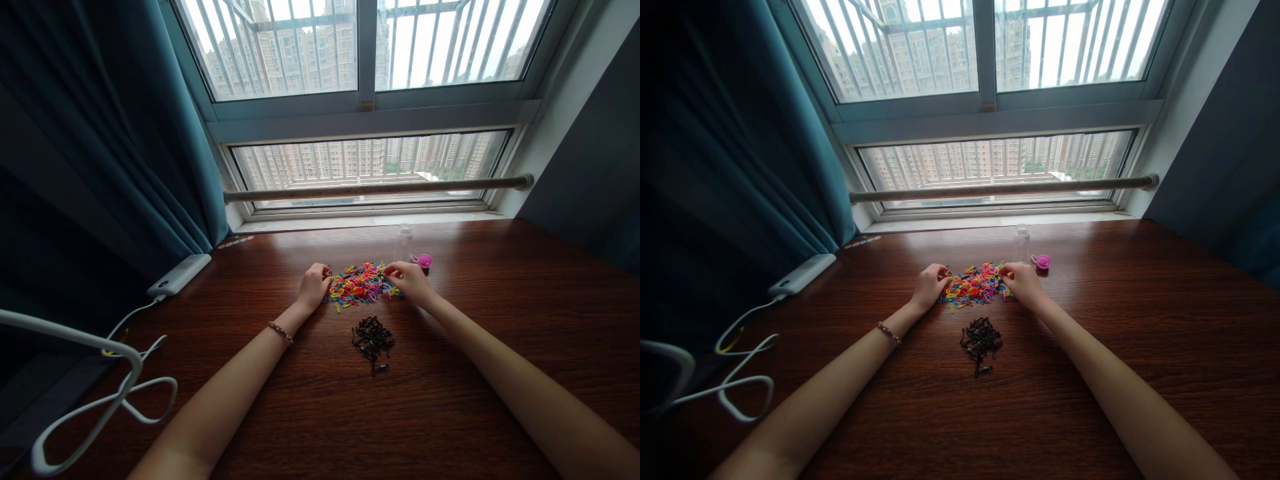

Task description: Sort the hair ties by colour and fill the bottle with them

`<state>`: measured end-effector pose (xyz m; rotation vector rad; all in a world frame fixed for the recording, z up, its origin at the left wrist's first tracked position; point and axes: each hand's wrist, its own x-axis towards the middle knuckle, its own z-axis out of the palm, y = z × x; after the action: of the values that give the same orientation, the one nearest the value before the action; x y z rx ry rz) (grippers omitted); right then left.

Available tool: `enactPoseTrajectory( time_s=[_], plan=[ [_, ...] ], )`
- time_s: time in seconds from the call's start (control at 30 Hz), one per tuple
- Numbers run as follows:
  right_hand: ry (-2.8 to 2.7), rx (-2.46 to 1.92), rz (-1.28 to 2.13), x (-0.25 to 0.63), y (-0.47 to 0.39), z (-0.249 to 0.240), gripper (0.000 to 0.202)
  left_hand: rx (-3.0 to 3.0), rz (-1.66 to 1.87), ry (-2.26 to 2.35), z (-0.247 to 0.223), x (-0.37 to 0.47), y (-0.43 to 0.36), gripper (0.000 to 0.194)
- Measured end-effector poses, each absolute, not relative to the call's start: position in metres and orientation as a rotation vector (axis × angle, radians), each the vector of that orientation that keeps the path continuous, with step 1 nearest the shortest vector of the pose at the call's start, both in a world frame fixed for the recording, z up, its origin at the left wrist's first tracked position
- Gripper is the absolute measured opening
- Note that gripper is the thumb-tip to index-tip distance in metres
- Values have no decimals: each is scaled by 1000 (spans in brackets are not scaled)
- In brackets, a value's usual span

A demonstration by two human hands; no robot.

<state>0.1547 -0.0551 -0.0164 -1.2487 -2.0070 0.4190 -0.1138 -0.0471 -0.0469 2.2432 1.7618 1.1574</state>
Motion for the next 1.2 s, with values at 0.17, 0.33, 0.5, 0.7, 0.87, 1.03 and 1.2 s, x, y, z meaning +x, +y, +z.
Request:
enactPoseTrajectory(
  time_s=[0.17, 0.33, 0.5, 0.7, 0.87, 1.03, 1.2],
  plan=[
    [-2243, -1139, 165, 152, -58, -24, 30, 2156, 1164, 1755, -49, -116, -43, 12],
    [-2258, -1206, 55, 154, -57, -31, 22, 2021, 1280, 1704, -47, -116, -45, 12],
    [-2164, -1193, 7, 156, -55, -32, 16, 1921, 1420, 1663, -44, -115, -48, 13],
    [-2274, -1047, 30, 152, -55, -38, 22, 1999, 1540, 1575, -34, -109, -58, 11],
    [-2258, -1098, 27, 153, -52, -44, 31, 2323, 1382, 1126, -23, -79, -90, 11],
    [-2154, -1153, 23, 155, -52, -43, 27, 2570, 915, 657, -21, -52, -120, 14],
    [-2144, -1139, 13, 150, -53, -39, 20, 2745, 718, 552, -23, -50, -124, 18]
  ],
)
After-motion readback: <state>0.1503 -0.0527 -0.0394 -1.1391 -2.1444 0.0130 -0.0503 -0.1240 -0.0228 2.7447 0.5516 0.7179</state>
